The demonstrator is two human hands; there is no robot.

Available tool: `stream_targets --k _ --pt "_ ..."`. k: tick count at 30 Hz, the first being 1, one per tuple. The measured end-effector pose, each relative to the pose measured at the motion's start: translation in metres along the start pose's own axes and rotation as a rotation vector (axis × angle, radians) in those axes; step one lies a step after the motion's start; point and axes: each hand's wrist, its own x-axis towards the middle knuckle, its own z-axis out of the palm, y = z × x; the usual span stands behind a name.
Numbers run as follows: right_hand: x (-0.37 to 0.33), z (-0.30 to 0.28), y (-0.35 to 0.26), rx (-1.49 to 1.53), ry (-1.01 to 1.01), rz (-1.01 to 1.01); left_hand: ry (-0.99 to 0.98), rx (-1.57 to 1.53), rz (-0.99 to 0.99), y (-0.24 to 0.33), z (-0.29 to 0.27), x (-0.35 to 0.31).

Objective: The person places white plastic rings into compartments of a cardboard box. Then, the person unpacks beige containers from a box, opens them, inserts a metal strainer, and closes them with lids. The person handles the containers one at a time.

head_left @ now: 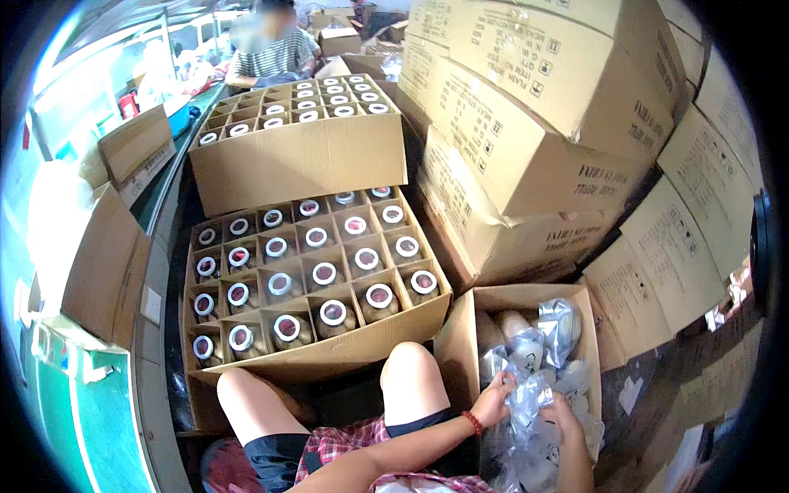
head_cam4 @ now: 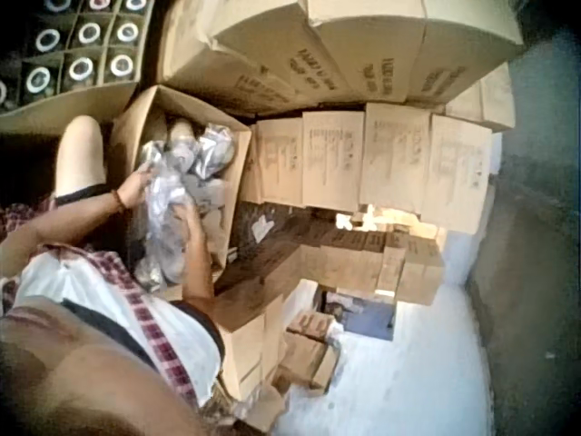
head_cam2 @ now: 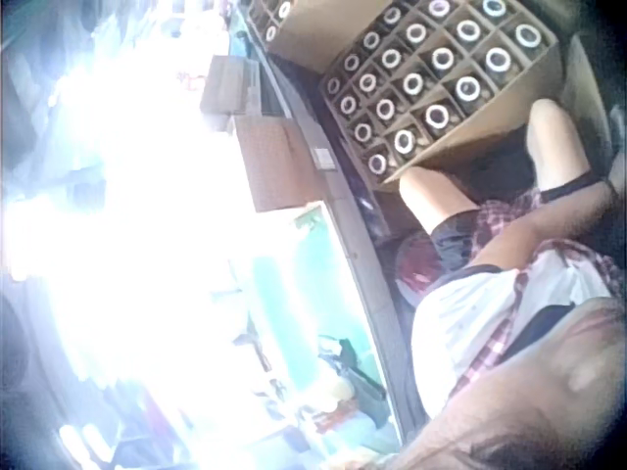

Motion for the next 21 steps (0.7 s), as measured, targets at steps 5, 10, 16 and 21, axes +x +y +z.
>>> stream_targets --k 5,10,16,21 --pt "-0.031 0.038 -0.014 0.827 0.089 0.279 -0.478 -0.531 0.057 -0.012 0.000 0.001" --pt "-0.041 0.065 0.013 0.731 -0.057 0.125 -0.468 -0.217 -0.060 -0.009 0.001 -0.005" --pt "-0.019 0.019 -0.125 -0.410 -0.475 0.168 -0.372 0.025 -0.318 -0.009 -0.002 -0.008" --pt "0.024 0.003 -0.141 -0.821 0.030 -0.255 -0.762 0.257 -0.268 -0.004 0.008 0.000"
